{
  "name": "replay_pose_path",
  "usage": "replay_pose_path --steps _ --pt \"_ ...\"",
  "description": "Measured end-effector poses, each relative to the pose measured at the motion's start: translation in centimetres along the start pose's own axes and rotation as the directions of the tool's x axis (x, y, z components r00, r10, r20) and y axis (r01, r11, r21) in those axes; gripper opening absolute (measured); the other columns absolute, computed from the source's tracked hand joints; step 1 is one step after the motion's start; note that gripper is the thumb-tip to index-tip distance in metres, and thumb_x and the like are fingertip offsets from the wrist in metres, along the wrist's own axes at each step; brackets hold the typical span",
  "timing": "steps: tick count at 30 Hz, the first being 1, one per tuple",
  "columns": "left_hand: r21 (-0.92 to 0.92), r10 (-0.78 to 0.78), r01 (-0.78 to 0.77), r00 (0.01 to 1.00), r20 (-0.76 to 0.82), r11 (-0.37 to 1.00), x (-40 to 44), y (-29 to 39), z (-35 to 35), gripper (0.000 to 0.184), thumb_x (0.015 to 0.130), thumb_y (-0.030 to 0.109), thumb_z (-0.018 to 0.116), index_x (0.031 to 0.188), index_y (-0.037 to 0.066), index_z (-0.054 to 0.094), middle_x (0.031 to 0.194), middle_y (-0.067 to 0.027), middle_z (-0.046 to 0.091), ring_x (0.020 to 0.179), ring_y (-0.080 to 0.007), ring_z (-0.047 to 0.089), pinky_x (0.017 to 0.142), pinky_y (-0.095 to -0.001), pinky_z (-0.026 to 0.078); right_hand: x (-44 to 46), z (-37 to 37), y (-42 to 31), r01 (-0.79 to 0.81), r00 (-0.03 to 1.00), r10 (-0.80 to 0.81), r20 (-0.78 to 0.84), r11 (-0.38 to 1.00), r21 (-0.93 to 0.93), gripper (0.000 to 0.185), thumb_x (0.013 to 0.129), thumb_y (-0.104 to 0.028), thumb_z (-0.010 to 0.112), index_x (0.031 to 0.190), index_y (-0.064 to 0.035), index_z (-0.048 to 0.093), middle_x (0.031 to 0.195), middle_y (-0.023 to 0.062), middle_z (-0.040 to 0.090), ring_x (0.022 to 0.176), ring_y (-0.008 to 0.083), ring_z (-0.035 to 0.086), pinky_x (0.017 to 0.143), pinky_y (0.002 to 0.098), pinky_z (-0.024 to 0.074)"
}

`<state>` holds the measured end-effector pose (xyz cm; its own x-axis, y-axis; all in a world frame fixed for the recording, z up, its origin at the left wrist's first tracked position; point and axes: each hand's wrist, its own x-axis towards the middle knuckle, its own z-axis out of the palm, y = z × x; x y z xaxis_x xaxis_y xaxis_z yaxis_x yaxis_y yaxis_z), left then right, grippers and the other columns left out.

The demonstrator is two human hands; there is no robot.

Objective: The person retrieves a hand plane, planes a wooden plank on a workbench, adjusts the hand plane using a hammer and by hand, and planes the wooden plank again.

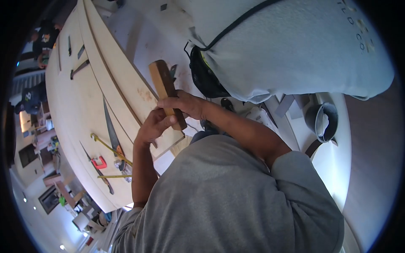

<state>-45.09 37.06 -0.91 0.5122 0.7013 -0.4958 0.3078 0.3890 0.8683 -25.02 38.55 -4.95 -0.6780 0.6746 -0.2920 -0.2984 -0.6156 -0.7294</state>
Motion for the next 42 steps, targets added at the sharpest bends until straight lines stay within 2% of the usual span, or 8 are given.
replay_pose_path --steps 12,18,22,24,26,35,40,42 --pt "-0.451 0.268 -0.145 0.938 0.222 0.881 3.7 -3.4 -4.7 0.081 0.081 0.044 0.080 0.144 0.000 0.052 0.128 -0.0098 0.064 0.118 -0.0199 0.060 0.102 -0.0332 0.046 -0.8 1.9 7.5 -0.101 0.977 0.046 -0.208 0.960 -0.262 0.039 0.080 -0.021 0.076 0.115 -0.0044 0.064 0.103 0.0067 0.066 0.097 0.0189 0.064 0.088 0.0335 0.0512" --pt "-0.149 0.239 -0.203 0.926 0.292 0.968 3.3 -2.6 -0.5 0.089 0.070 0.024 0.091 0.147 0.006 0.049 0.132 -0.0077 0.060 0.125 -0.0211 0.055 0.109 -0.0358 0.041 -0.3 0.5 11.4 0.084 0.941 -0.289 -0.177 0.704 -0.705 0.050 0.079 -0.022 0.079 0.121 -0.0027 0.062 0.103 0.0084 0.068 0.093 0.0216 0.066 0.084 0.0364 0.0537" --pt "0.109 0.366 -0.424 0.865 0.342 0.899 2.4 -2.8 2.2 0.092 0.066 0.019 0.090 0.147 0.006 0.047 0.135 -0.0134 0.058 0.127 -0.0277 0.055 0.109 -0.0393 0.042 -6.5 -2.5 11.1 -0.309 0.929 0.049 -0.368 0.651 -0.693 0.057 0.089 -0.036 0.073 0.134 -0.0069 0.056 0.121 0.0124 0.064 0.109 0.0248 0.064 0.093 0.0389 0.0522" --pt "0.245 0.409 -0.519 0.827 0.385 0.819 2.4 -3.6 3.7 0.092 0.063 0.018 0.089 0.145 0.005 0.048 0.135 -0.0177 0.058 0.127 -0.0326 0.055 0.108 -0.0420 0.042 -8.2 -3.9 11.6 -0.253 0.944 0.116 -0.308 0.854 -0.455 0.062 0.094 -0.049 0.065 0.141 -0.0093 0.051 0.132 0.0133 0.061 0.121 0.0269 0.060 0.102 0.0420 0.0481" --pt "0.370 0.411 -0.564 0.811 0.415 0.738 2.4 -4.9 5.6 0.091 0.060 0.018 0.087 0.142 0.004 0.050 0.133 -0.0222 0.057 0.126 -0.0378 0.055 0.107 -0.0450 0.042 -9.4 -2.6 12.2 -0.096 0.921 0.323 -0.217 0.730 0.677 0.069 0.096 -0.059 0.059 0.144 -0.0100 0.048 0.138 0.0130 0.058 0.128 0.0281 0.056 0.108 0.0449 0.0437" --pt "0.360 0.322 -0.543 0.793 0.517 0.759 3.6 -5.0 4.7 0.075 0.065 0.012 0.084 0.133 -0.001 0.055 0.114 -0.0198 0.064 0.109 -0.0390 0.061 0.096 -0.0439 0.049 -6.4 -0.4 15.6 0.179 0.971 0.002 -0.238 0.654 0.735 0.087 0.083 -0.068 0.069 0.140 -0.0051 0.052 0.138 0.0109 0.058 0.130 0.0264 0.053 0.111 0.0432 0.0416" --pt "0.193 -0.025 -0.072 0.889 0.457 0.979 5.6 -5.4 0.2 0.038 0.079 0.011 0.080 0.114 -0.002 0.068 0.108 -0.0170 0.070 0.098 -0.0297 0.069 0.087 -0.0381 0.053 -3.7 -0.7 16.2 0.169 0.974 -0.036 -0.222 0.769 0.616 0.069 0.086 -0.041 0.078 0.139 -0.0042 0.054 0.133 0.0090 0.061 0.124 0.0215 0.057 0.107 0.0368 0.0438" --pt "0.501 0.146 -0.327 0.919 0.366 0.802 7.1 -3.9 -1.3 0.028 0.084 0.016 0.077 0.105 -0.001 0.072 0.099 -0.0165 0.071 0.093 -0.0301 0.069 0.084 -0.0388 0.054 -2.8 -0.3 15.0 0.194 0.959 -0.047 -0.280 0.828 0.526 0.063 0.085 -0.026 0.077 0.139 -0.0036 0.055 0.130 0.0080 0.063 0.122 0.0199 0.057 0.106 0.0352 0.0441"
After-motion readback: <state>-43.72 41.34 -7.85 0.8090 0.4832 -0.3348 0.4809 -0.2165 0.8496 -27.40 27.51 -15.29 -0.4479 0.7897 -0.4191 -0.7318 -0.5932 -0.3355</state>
